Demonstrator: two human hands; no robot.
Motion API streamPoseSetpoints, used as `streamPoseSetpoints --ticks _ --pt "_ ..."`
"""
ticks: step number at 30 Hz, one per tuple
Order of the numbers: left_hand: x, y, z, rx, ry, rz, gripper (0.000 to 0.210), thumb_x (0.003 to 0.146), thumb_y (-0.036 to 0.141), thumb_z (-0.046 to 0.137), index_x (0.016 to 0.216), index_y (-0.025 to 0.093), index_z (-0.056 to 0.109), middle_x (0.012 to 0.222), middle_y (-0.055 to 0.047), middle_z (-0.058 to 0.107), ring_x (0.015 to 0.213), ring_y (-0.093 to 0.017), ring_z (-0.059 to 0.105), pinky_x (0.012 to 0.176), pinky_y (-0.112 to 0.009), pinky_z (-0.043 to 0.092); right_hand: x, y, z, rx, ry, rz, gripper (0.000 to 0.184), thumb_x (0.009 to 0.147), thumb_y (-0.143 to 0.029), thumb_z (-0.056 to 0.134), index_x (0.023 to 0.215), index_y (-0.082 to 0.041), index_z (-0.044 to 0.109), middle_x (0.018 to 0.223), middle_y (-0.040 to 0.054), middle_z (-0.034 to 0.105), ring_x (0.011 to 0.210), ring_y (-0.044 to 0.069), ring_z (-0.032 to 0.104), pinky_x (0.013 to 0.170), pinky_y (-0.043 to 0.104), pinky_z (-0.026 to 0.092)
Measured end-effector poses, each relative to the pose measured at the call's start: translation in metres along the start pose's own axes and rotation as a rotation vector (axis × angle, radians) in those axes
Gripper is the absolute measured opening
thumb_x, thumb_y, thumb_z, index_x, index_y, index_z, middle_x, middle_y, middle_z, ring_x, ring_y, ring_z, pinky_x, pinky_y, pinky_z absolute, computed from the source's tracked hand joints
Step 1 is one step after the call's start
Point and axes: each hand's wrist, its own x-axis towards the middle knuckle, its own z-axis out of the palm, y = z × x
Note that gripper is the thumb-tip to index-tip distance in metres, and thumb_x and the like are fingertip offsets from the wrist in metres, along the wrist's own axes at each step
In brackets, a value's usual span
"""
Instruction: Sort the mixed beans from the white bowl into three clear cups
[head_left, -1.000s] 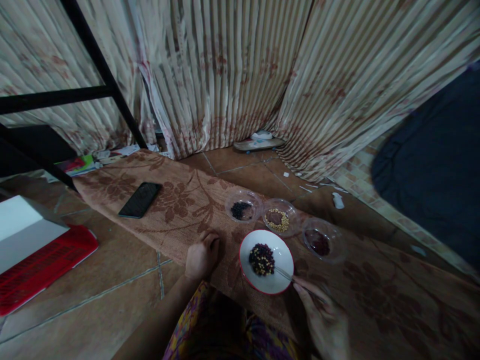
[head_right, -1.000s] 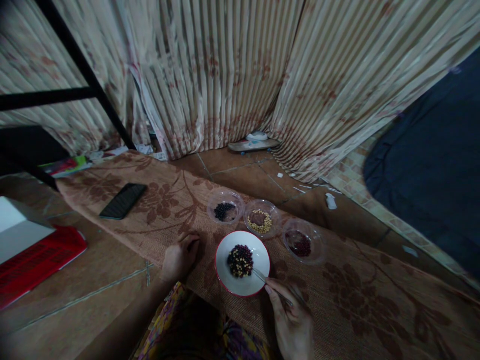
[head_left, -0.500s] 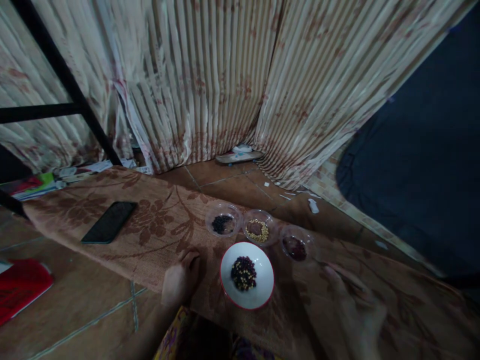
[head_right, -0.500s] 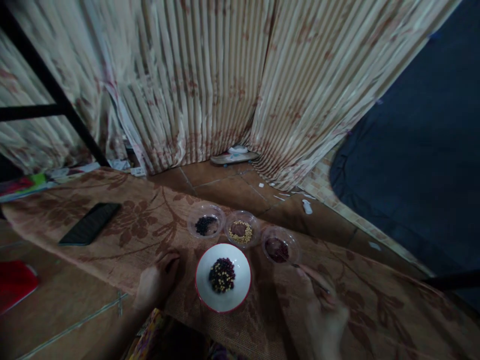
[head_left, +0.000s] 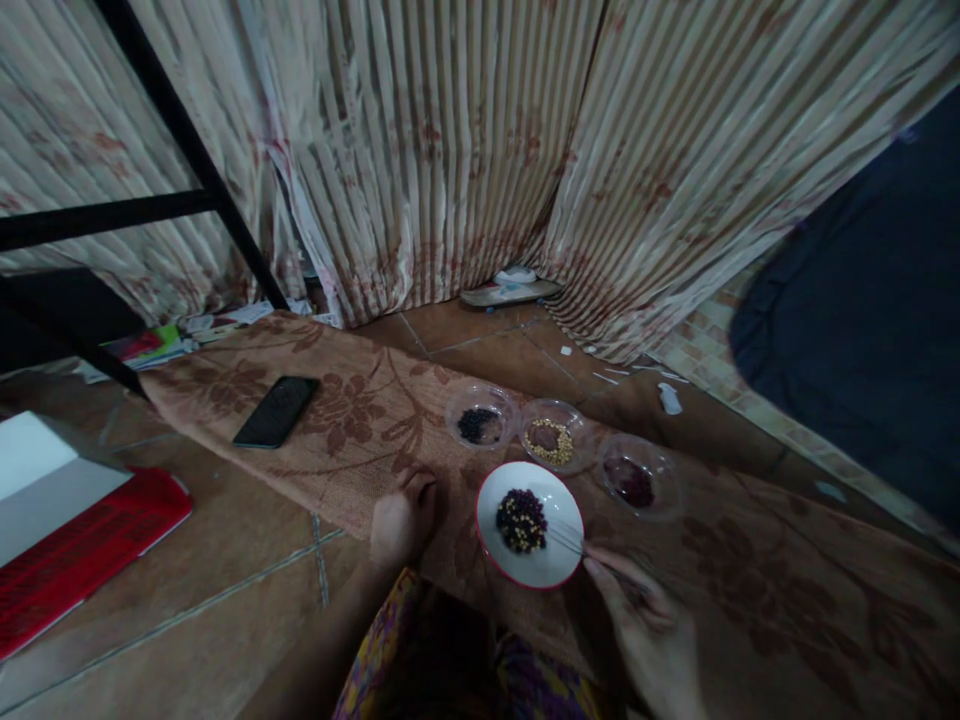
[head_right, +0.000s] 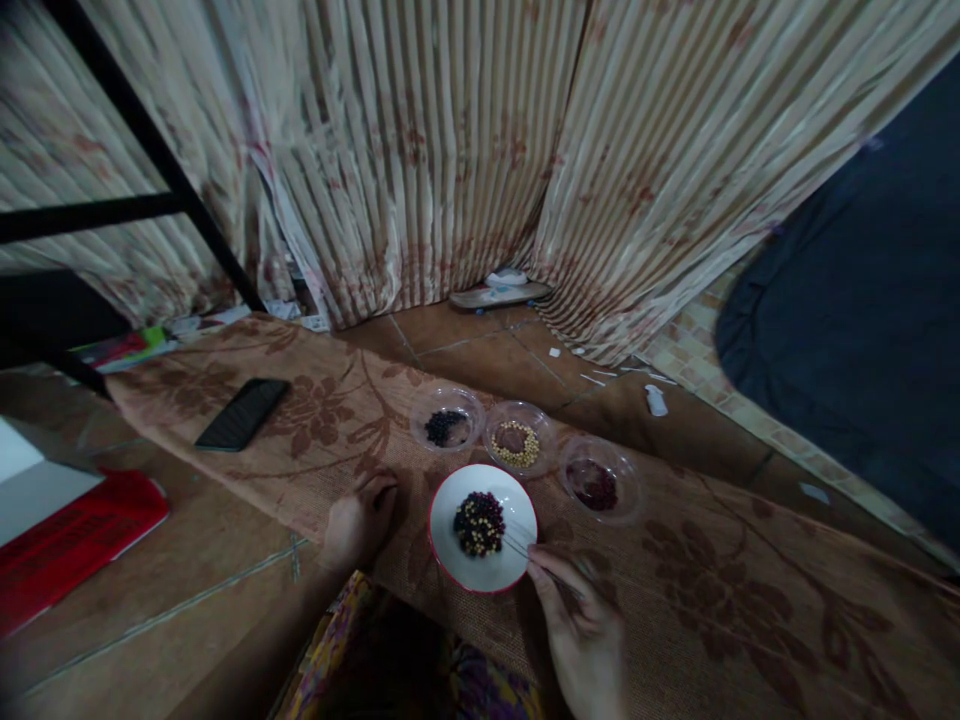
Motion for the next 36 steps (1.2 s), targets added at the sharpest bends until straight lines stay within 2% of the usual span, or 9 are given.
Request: streamPoseSetpoints --ticks 2,7,11,15,20,32,36 --pt "0.000 -0.001 0.001 -0.012 -0.003 0.004 0.022 0.096 0.028 0.048 0.098 0.024 0.069 0.109 -0.003 0.071 0.089 -0.016 0.069 0.077 -0.024 0.054 -0.003 0.006 0.007 -0.009 -0.038 -0.044 0.025 0.078 -0.046 0.069 0.085 -0.024 0.078 0.096 0.0072 0.075 0.093 0.023 0.069 0.082 0.035 0.056" --pt "-0.001 -0.003 0.002 -0.030 -0.012 0.011 0.022 0.097 0.027 0.046 0.099 0.023 0.068 0.113 -0.003 0.069 0.091 -0.016 0.069 0.078 -0.024 0.053 0.001 0.006 0.016 -0.013 0.023 -0.108 0.023 0.080 -0.044 0.068 0.085 -0.024 0.078 0.094 0.0071 0.074 0.091 0.022 0.068 0.081 0.035 0.056" --pt "-0.002 -0.003 0.002 -0.032 -0.001 0.015 0.021 0.096 0.026 0.047 0.099 0.022 0.067 0.112 -0.003 0.069 0.091 -0.016 0.069 0.078 -0.025 0.053 0.003 0.005 0.021 -0.028 -0.008 -0.148 0.022 0.082 -0.043 0.067 0.087 -0.024 0.078 0.093 0.0066 0.075 0.091 0.022 0.068 0.080 0.035 0.055" --pt "-0.002 -0.003 0.003 -0.045 0.022 0.030 0.019 0.095 0.025 0.049 0.097 0.023 0.067 0.109 -0.003 0.070 0.090 -0.016 0.069 0.077 -0.025 0.054 0.003 0.009 0.026 -0.017 -0.049 -0.155 0.021 0.084 -0.040 0.066 0.092 -0.024 0.077 0.098 0.0072 0.075 0.094 0.022 0.068 0.082 0.037 0.055" --pt "-0.002 -0.005 0.005 -0.060 0.044 0.056 0.018 0.095 0.026 0.049 0.097 0.023 0.066 0.111 -0.003 0.069 0.091 -0.016 0.069 0.077 -0.024 0.054 0.003 0.011 0.029 -0.015 -0.040 -0.174 0.019 0.085 -0.038 0.066 0.092 -0.024 0.077 0.098 0.0067 0.075 0.094 0.022 0.069 0.081 0.036 0.056" --pt "-0.003 -0.003 0.002 -0.060 0.044 0.049 0.018 0.095 0.025 0.049 0.097 0.021 0.067 0.109 -0.004 0.070 0.089 -0.016 0.070 0.077 -0.024 0.054 0.002 0.011 0.027 -0.021 -0.030 -0.123 0.022 0.084 -0.041 0.066 0.092 -0.023 0.077 0.098 0.0073 0.075 0.094 0.022 0.068 0.082 0.036 0.055" --pt "-0.002 -0.003 0.003 -0.056 0.047 0.043 0.019 0.095 0.025 0.049 0.097 0.022 0.067 0.110 -0.003 0.070 0.092 -0.016 0.069 0.078 -0.024 0.054 0.001 0.004 0.022 -0.016 0.031 -0.079 0.026 0.079 -0.046 0.068 0.086 -0.023 0.078 0.094 0.0073 0.076 0.090 0.023 0.069 0.079 0.034 0.056"
